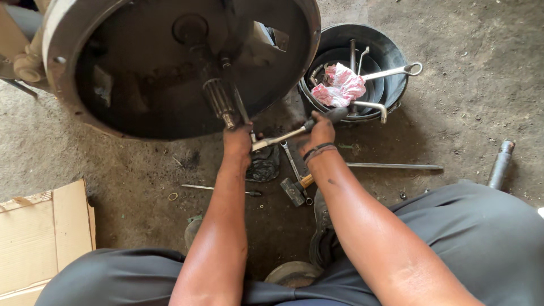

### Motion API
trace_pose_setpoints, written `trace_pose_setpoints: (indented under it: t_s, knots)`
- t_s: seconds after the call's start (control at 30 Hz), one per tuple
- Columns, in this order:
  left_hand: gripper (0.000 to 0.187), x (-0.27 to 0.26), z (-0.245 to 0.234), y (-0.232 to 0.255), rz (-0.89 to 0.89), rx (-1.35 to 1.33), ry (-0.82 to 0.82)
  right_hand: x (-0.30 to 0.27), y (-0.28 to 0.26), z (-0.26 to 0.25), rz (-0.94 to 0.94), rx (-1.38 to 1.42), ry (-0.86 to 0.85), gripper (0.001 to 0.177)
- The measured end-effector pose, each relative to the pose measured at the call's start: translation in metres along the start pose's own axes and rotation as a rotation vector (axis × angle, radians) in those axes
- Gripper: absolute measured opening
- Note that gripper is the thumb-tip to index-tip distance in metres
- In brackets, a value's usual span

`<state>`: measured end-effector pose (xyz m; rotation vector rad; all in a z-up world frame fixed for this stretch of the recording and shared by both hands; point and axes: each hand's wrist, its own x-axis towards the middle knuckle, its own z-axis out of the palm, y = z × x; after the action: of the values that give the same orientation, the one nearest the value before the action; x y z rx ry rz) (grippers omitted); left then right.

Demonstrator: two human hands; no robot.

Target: The person uses a ratchet wrench to tighten bolts on a large circular metal component of a machine. They repeatedly reposition the wrench and apply force to secure the fasteners.

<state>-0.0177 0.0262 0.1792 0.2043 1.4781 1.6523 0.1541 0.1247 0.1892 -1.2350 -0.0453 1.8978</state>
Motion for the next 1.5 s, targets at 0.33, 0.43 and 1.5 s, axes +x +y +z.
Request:
trace_pose_setpoints:
  t_s: [0.33,0.43,1.5]
  knots:
    - [0.016,0.011,0.002,-0.001,-0.062,-0.095,0.032,0.023,-0.033,-0.006,-0.055,0.216,0.137,0.024]
    - [0.017,0.016,0.002,-0.015,-0.066,-0.223,-0.011,0.021,-0.053,0.005,-0.13,0.154,0.001,0.027]
    - [0.03,-0.025,0.015,-0.014,-0.108,-0.723,-0.114,-0.159,0.048,0.093,-1.184,-0.827,-0.592,0.01]
